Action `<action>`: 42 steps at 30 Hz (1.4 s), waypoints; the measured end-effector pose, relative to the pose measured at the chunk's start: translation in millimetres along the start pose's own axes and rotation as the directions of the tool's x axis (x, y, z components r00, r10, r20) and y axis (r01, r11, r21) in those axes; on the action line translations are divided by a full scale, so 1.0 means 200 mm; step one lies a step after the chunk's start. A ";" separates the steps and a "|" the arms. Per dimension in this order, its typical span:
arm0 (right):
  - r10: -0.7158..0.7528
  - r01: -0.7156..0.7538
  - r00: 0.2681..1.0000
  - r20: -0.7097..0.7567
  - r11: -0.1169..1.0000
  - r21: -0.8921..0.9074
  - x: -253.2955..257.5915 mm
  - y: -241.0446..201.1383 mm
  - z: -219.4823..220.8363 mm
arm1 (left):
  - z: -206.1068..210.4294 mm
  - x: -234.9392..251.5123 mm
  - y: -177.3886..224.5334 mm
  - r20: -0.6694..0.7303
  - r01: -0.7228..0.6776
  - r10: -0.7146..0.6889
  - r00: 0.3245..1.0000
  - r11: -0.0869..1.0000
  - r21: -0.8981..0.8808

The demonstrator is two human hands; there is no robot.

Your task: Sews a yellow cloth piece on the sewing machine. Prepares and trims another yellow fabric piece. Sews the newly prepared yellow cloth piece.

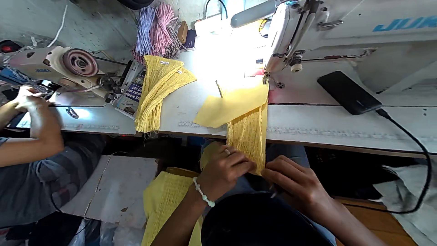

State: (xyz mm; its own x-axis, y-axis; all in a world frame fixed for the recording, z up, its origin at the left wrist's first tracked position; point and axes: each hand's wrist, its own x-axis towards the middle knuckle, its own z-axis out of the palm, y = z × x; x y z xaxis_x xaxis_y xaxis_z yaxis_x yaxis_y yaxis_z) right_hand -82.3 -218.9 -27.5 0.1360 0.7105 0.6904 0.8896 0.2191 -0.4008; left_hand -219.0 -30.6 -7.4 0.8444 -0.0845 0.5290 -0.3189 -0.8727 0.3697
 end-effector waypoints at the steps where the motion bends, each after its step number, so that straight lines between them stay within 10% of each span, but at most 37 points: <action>1: 0.001 -0.001 1.000 -0.010 1.000 0.004 -0.02 0.00 0.01 | 0.00 0.01 -0.02 0.044 0.013 -0.010 0.999 0.998 -0.064; 4: -0.012 0.012 0.999 -0.036 1.000 -0.007 -0.05 -0.01 0.01 | -0.04 0.08 -0.10 0.008 0.135 -0.135 0.991 0.978 -0.160; 9: -0.057 0.054 0.998 -0.031 0.995 -0.082 -0.04 -0.02 0.02 | -0.05 0.30 -0.48 0.068 0.375 -0.391 0.918 0.910 0.175; 15: -0.047 0.041 0.998 -0.035 0.986 -0.159 -0.05 -0.03 0.01 | -0.14 0.51 -0.63 0.369 0.611 -0.663 0.651 0.746 0.263; 20: -0.074 0.064 0.996 -0.050 0.982 -0.180 -0.01 -0.04 -0.01 | -0.18 0.36 -0.40 0.069 0.448 -0.471 0.880 0.868 0.213; 25: -0.102 0.082 0.989 -0.111 0.982 -0.169 0.08 -0.04 -0.03 | -0.10 0.21 -0.03 -0.074 0.334 -0.341 0.937 0.938 -0.090; 42: -0.057 0.032 0.987 -0.148 0.985 -0.169 0.12 -0.06 -0.05 | 0.03 0.12 0.24 -0.282 0.175 -0.453 0.846 0.735 -0.655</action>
State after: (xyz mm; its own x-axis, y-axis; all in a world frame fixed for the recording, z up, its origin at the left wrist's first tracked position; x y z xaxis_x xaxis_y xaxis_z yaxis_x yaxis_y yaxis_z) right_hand -86.0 -210.8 -0.2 0.1482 0.5898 0.7938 0.9544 0.1252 -0.2712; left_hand -212.6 -78.0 18.4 0.7376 0.4589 0.4954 -0.3685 -0.3411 0.8648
